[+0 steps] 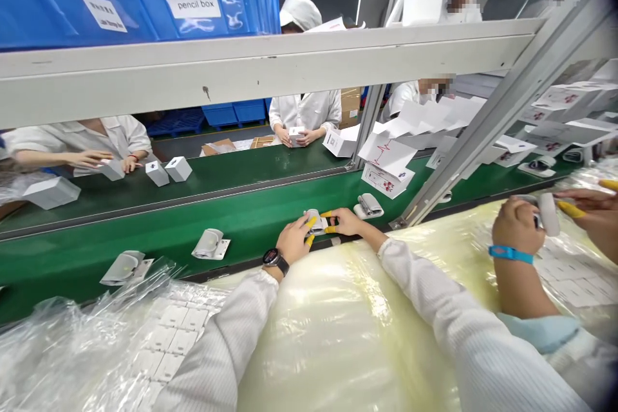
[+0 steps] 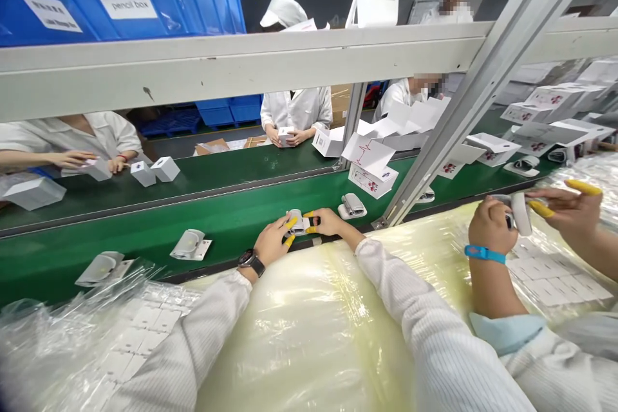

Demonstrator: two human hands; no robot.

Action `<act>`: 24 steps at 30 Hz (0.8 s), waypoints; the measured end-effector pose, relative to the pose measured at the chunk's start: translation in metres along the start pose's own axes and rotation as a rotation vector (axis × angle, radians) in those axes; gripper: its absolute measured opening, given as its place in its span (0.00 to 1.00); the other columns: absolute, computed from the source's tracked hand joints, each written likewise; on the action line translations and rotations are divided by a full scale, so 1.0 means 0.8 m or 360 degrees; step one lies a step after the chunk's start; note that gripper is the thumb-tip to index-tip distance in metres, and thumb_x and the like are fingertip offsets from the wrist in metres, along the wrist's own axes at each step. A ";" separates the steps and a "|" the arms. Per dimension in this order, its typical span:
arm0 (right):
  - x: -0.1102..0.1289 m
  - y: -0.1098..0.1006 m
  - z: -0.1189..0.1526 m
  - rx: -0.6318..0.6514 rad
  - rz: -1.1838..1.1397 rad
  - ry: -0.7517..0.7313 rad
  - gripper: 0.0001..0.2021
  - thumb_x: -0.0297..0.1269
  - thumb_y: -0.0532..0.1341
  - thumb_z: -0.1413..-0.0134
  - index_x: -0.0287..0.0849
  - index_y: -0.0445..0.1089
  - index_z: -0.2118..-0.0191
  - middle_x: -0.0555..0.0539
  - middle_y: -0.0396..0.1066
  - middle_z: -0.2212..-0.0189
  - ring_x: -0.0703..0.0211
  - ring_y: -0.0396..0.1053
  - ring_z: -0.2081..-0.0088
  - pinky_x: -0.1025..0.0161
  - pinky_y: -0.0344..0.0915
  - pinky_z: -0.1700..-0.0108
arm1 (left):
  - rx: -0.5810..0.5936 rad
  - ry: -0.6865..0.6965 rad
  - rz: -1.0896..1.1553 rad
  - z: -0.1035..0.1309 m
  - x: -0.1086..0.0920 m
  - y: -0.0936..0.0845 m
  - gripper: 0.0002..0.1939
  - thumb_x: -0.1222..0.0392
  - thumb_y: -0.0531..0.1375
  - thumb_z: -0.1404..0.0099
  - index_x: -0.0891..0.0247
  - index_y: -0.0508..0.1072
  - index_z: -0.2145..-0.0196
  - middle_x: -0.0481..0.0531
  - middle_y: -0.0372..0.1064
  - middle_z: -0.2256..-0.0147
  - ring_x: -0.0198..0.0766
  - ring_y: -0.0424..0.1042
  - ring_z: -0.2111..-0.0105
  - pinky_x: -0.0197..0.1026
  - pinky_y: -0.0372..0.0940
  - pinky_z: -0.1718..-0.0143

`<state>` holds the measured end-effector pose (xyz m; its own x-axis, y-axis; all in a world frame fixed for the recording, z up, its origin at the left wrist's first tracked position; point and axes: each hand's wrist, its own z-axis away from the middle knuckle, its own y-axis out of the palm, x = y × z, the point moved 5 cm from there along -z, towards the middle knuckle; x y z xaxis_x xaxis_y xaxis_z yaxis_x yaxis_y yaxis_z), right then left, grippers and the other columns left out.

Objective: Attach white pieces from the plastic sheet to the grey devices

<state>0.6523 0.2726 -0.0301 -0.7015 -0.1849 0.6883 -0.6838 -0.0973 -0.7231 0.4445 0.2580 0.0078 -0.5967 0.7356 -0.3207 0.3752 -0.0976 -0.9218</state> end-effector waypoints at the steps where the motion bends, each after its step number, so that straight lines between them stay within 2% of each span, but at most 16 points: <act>1: -0.005 -0.002 0.000 0.0005 -0.0005 0.0032 0.14 0.44 0.69 0.59 0.37 0.73 0.73 0.52 0.67 0.78 0.66 0.58 0.77 0.68 0.54 0.73 | -0.0009 0.0009 0.0002 -0.002 -0.002 0.001 0.29 0.64 0.57 0.36 0.59 0.64 0.37 0.52 0.55 0.34 0.46 0.63 0.39 0.48 0.59 0.38; 5: -0.017 -0.010 0.004 0.0034 -0.0019 0.0062 0.14 0.45 0.68 0.59 0.37 0.73 0.76 0.54 0.65 0.80 0.66 0.57 0.76 0.68 0.55 0.72 | -0.0010 0.0032 -0.0005 -0.010 -0.009 0.005 0.28 0.63 0.57 0.36 0.58 0.65 0.38 0.51 0.56 0.34 0.46 0.64 0.40 0.48 0.59 0.38; 11: -0.028 -0.022 0.010 0.0064 -0.0022 0.0016 0.16 0.48 0.63 0.50 0.37 0.77 0.70 0.51 0.68 0.79 0.64 0.59 0.76 0.67 0.56 0.72 | 0.0015 0.0077 -0.0018 -0.022 -0.025 0.008 0.30 0.63 0.58 0.37 0.56 0.64 0.37 0.50 0.56 0.34 0.46 0.63 0.40 0.49 0.60 0.40; 18: -0.047 -0.034 0.024 -0.0109 0.0133 0.0008 0.16 0.48 0.62 0.46 0.39 0.78 0.65 0.49 0.71 0.77 0.61 0.63 0.75 0.64 0.59 0.70 | 0.0061 0.0113 -0.0034 -0.039 -0.037 0.015 0.30 0.62 0.58 0.36 0.55 0.63 0.37 0.50 0.55 0.33 0.46 0.63 0.40 0.49 0.60 0.40; 21: -0.049 -0.041 0.035 -0.0154 0.0171 0.0001 0.17 0.48 0.60 0.43 0.39 0.77 0.66 0.47 0.72 0.73 0.59 0.66 0.72 0.62 0.62 0.67 | 0.0088 0.0119 -0.0027 -0.045 -0.041 0.019 0.30 0.62 0.58 0.36 0.53 0.63 0.37 0.49 0.54 0.33 0.45 0.62 0.39 0.49 0.59 0.39; 24: -0.046 -0.052 0.044 -0.0077 0.0165 -0.0033 0.15 0.49 0.63 0.45 0.41 0.76 0.64 0.46 0.74 0.69 0.57 0.69 0.69 0.61 0.65 0.65 | 0.0096 0.0123 -0.0013 -0.051 -0.046 0.024 0.29 0.61 0.57 0.36 0.53 0.63 0.37 0.48 0.53 0.33 0.45 0.62 0.38 0.49 0.59 0.39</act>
<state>0.7137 0.2490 -0.0277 -0.7649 -0.2115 0.6084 -0.6172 -0.0296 -0.7863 0.5024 0.2562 0.0105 -0.5424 0.7858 -0.2974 0.3258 -0.1295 -0.9365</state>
